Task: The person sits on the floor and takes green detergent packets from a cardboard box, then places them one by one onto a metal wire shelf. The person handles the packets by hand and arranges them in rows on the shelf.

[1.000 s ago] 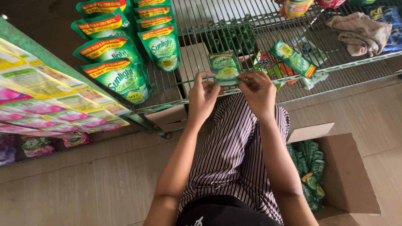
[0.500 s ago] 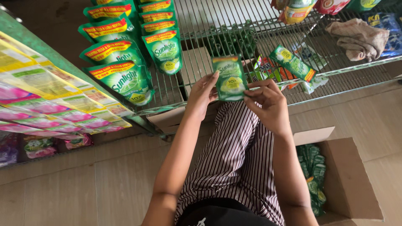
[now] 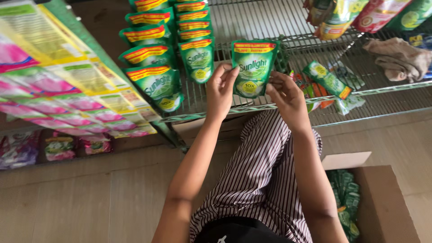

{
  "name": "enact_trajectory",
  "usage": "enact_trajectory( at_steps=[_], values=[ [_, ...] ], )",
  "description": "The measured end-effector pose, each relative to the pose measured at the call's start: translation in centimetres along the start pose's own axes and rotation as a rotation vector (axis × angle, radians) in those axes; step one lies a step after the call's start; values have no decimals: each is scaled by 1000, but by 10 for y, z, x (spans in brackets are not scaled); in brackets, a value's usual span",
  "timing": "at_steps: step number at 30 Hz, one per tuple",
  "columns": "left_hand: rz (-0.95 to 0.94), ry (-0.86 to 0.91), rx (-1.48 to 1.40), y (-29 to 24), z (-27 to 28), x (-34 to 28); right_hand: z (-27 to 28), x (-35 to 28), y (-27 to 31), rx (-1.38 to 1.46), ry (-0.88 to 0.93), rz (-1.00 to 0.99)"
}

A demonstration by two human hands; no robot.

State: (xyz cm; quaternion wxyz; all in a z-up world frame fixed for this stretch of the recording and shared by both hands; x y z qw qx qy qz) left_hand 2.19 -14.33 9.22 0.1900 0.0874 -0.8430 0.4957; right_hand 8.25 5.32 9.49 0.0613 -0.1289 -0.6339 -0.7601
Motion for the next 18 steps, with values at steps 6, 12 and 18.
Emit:
enact_trajectory(
  at_steps=[6, 12, 18],
  values=[
    [33, -86, 49, -3, 24, -10, -21, 17, -9, -207, 3, 53],
    [32, -68, 59, -3, 51, -16, -49, 25, -6, 77, 153, -7],
    [-86, -163, 331, -21, 61, -30, -70, 31, -13, -20, 53, 65]
  ],
)
Point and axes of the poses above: each hand's wrist, its own x-axis towards the middle knuckle, its own z-axis out of the back of the hand, y = z × x, the point moved 2 cm from there along x, towards the middle knuckle, and after that the axes turned 8 degrees about -x, right-handed, at the moved point
